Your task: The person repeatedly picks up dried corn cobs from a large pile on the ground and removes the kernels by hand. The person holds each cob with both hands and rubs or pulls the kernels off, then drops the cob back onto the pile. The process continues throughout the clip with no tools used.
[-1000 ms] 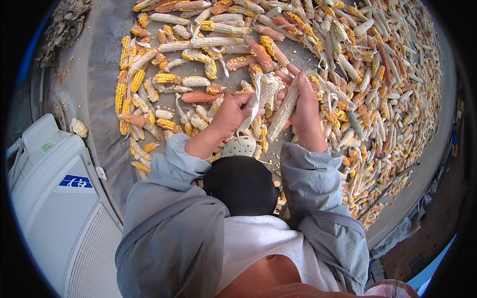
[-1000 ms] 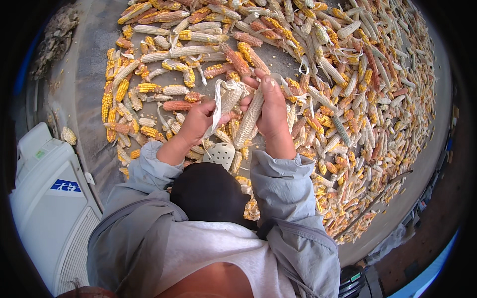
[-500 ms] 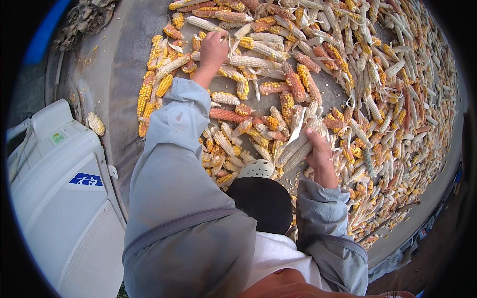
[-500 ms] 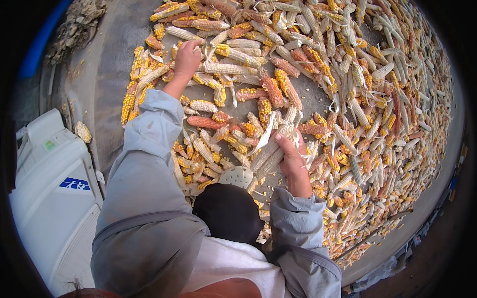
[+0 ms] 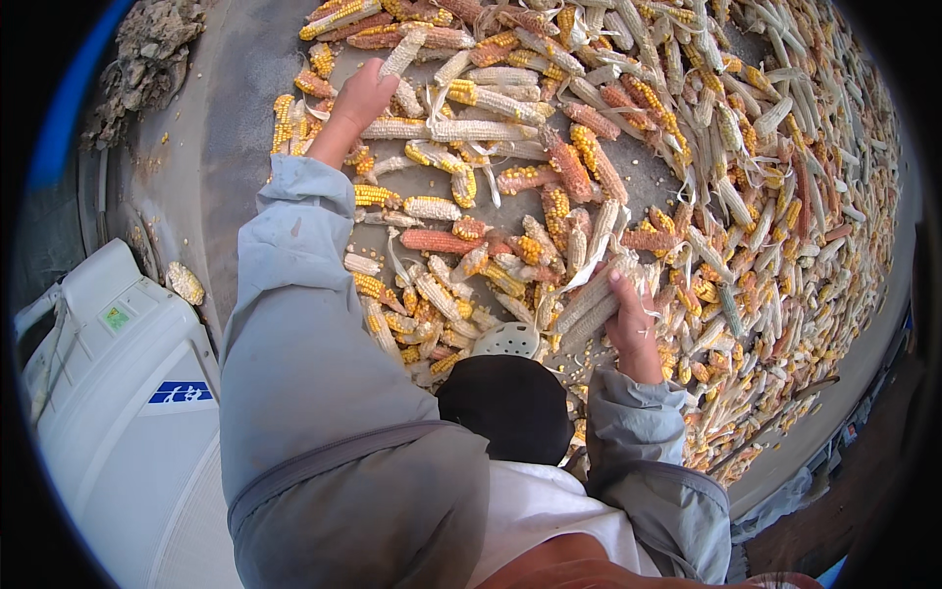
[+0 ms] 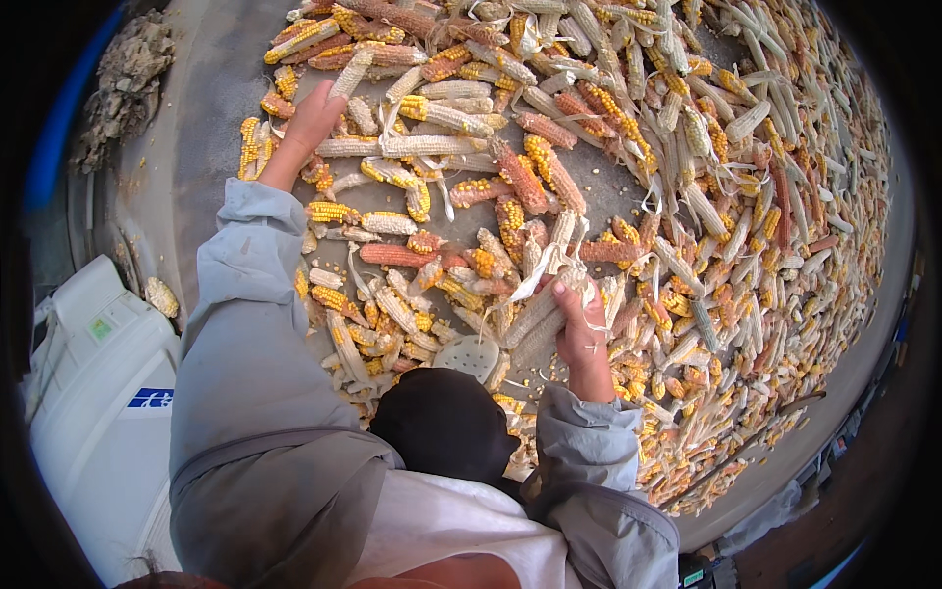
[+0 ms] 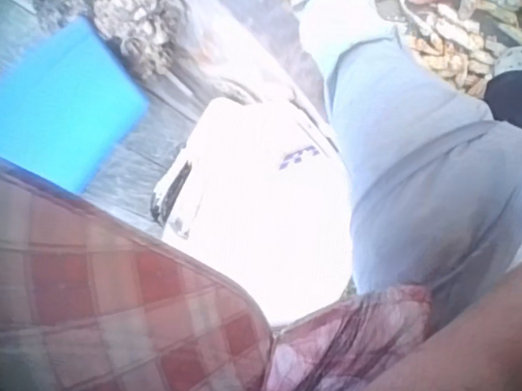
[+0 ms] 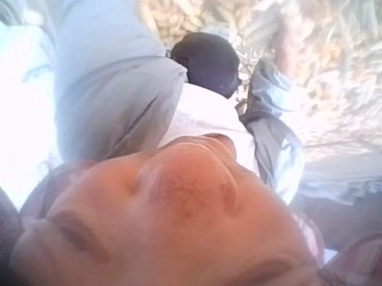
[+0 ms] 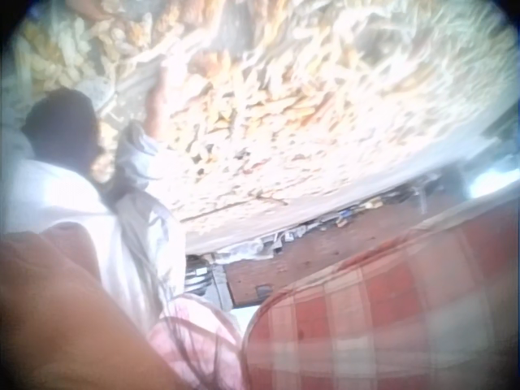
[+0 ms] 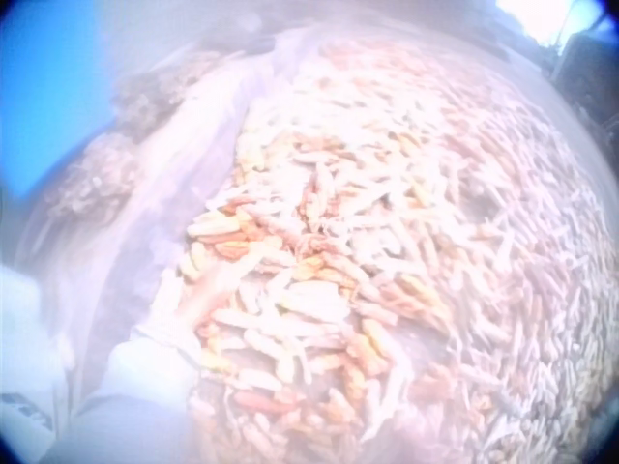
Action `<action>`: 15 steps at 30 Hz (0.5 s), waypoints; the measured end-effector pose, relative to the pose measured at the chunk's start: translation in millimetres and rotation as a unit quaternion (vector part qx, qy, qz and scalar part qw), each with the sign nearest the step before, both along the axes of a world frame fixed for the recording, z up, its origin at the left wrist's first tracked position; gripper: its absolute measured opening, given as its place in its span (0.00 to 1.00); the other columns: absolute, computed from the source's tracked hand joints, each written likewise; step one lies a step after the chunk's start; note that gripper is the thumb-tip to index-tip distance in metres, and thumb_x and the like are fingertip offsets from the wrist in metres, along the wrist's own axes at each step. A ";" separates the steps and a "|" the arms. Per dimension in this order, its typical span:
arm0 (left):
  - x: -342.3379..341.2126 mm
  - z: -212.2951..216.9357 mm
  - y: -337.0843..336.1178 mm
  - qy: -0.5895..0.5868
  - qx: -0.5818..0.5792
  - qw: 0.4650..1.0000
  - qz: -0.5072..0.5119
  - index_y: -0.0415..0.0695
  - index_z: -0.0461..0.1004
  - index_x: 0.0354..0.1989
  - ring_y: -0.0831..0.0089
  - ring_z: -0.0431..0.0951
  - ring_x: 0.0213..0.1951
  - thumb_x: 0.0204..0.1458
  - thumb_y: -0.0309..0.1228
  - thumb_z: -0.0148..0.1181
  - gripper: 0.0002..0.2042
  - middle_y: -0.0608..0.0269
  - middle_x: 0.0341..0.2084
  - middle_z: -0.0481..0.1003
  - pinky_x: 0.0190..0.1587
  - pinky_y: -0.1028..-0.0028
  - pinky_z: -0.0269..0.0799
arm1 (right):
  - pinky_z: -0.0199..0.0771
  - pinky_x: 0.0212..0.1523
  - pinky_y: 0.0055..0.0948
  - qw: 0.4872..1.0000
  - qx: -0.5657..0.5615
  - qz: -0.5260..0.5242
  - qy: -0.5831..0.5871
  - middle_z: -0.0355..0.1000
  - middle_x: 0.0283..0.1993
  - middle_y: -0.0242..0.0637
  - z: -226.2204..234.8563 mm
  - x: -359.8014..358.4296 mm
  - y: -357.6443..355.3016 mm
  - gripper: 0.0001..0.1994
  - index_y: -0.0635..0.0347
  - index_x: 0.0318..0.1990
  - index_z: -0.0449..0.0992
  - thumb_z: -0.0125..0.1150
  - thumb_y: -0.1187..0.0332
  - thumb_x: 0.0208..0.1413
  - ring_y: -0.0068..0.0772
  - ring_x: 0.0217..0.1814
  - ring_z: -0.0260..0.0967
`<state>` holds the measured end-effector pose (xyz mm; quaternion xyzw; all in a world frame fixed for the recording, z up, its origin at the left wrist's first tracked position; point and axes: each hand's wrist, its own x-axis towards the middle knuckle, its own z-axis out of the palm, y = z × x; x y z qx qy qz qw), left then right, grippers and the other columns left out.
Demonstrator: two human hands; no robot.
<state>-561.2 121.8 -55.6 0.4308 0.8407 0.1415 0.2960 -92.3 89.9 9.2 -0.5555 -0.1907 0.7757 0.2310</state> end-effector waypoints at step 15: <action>113.4 -2.7 -25.8 0.087 -0.105 0.963 -0.232 0.44 0.71 0.44 0.57 0.74 0.37 0.38 0.27 0.61 0.20 0.58 0.36 0.73 0.41 0.62 0.70 | 0.74 0.38 0.33 0.997 0.063 -0.019 0.031 0.72 0.36 0.41 27.2 26.7 -6.1 0.19 0.65 0.41 0.69 0.62 0.59 0.48 0.34 0.36 0.71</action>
